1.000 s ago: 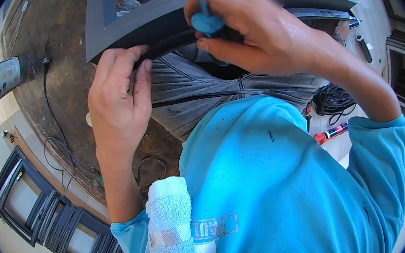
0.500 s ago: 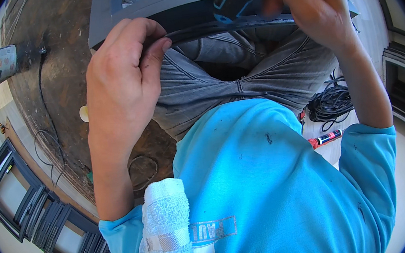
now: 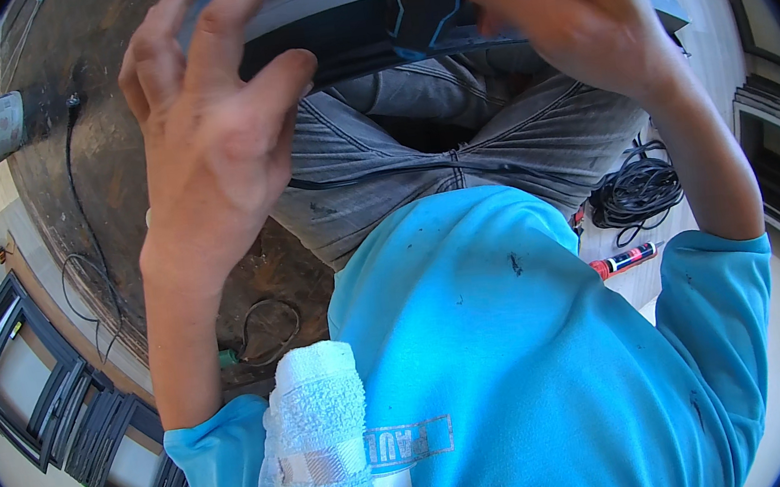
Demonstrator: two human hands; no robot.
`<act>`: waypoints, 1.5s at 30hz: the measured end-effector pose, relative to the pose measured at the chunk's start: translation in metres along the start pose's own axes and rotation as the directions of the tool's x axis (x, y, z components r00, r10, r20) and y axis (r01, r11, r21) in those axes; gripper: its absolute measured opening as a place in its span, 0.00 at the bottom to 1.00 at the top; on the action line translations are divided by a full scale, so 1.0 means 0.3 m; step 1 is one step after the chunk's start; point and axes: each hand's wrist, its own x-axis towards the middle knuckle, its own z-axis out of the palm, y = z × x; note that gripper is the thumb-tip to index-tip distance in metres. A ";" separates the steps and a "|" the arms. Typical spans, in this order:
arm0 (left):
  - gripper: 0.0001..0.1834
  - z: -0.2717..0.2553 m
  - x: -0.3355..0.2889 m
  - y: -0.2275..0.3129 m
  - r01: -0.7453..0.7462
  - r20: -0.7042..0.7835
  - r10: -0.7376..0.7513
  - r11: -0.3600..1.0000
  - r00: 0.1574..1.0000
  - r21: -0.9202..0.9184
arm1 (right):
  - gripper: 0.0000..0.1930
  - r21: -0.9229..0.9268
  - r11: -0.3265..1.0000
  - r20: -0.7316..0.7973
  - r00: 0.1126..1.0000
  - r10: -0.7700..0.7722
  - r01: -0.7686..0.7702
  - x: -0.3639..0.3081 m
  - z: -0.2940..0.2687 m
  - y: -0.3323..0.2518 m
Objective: The person is seen installing a rubber seal or gasket into the groove of a metal window or door frame using tools like a screwdriver and pincers.
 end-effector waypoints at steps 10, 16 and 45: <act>0.09 0.006 -0.009 -0.064 0.098 0.066 -0.080 0.939 0.995 -0.330 | 0.16 -0.029 0.999 0.034 0.999 -0.029 0.030 -0.011 0.024 0.020; 0.10 0.089 -0.025 0.002 0.142 -0.059 -0.175 0.921 0.983 -0.364 | 0.17 -0.047 0.970 -0.055 0.970 0.235 -0.238 -0.018 0.066 -0.072; 0.03 0.093 0.000 0.012 0.163 -0.098 -0.216 0.907 0.971 -0.387 | 0.13 -0.226 0.959 -0.039 0.986 0.164 -0.169 -0.039 0.105 -0.088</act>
